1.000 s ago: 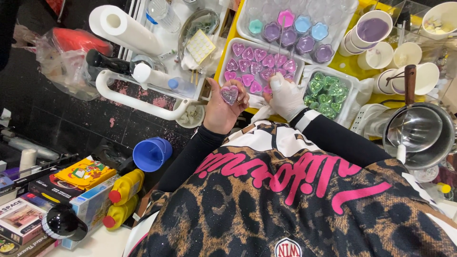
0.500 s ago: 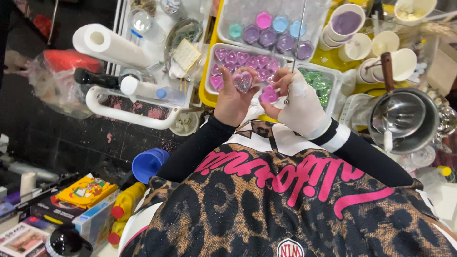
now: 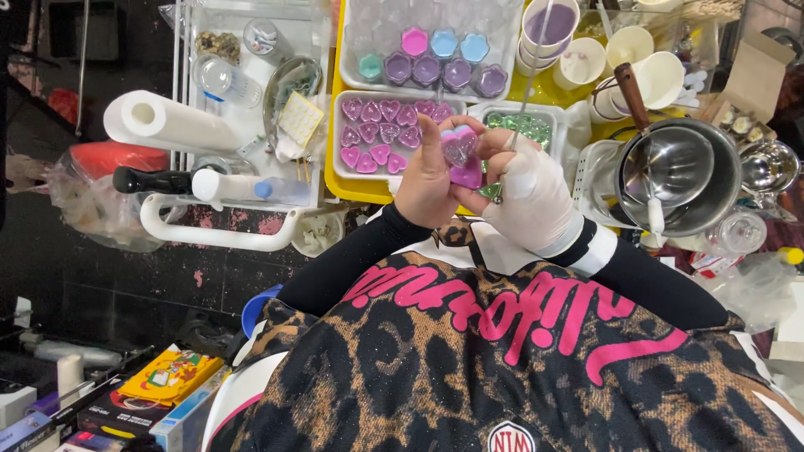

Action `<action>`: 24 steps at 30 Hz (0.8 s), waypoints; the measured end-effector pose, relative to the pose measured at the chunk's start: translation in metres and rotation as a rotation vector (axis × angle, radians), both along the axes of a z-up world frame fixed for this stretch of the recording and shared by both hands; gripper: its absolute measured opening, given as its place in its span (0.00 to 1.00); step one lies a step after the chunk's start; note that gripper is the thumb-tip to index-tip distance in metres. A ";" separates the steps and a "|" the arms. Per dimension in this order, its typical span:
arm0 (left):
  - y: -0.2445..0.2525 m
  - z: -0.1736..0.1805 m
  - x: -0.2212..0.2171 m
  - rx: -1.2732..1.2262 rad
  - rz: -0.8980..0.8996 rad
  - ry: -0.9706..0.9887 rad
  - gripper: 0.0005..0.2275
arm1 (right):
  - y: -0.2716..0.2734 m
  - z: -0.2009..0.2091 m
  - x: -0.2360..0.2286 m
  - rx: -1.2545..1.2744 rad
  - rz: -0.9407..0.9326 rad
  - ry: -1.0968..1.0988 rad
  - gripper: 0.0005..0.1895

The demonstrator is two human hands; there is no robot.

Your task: Preparing and decorating heart-shaped candle wicks or molds using a small tool and glitter.

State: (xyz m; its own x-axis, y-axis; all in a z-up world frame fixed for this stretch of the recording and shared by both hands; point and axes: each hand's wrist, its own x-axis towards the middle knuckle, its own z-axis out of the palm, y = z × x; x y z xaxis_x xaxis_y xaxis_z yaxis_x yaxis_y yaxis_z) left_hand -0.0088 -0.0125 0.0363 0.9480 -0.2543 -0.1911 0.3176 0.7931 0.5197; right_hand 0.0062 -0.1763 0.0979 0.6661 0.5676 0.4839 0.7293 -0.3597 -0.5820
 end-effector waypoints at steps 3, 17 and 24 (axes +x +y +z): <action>-0.001 0.007 -0.001 0.087 -0.014 -0.009 0.35 | -0.005 -0.002 -0.004 0.004 -0.049 0.021 0.31; -0.002 0.007 -0.015 0.243 -0.105 -0.168 0.33 | -0.024 0.017 0.004 0.321 0.052 0.262 0.27; -0.004 0.009 -0.016 0.283 -0.134 -0.265 0.31 | -0.025 0.038 0.011 0.035 0.140 0.196 0.21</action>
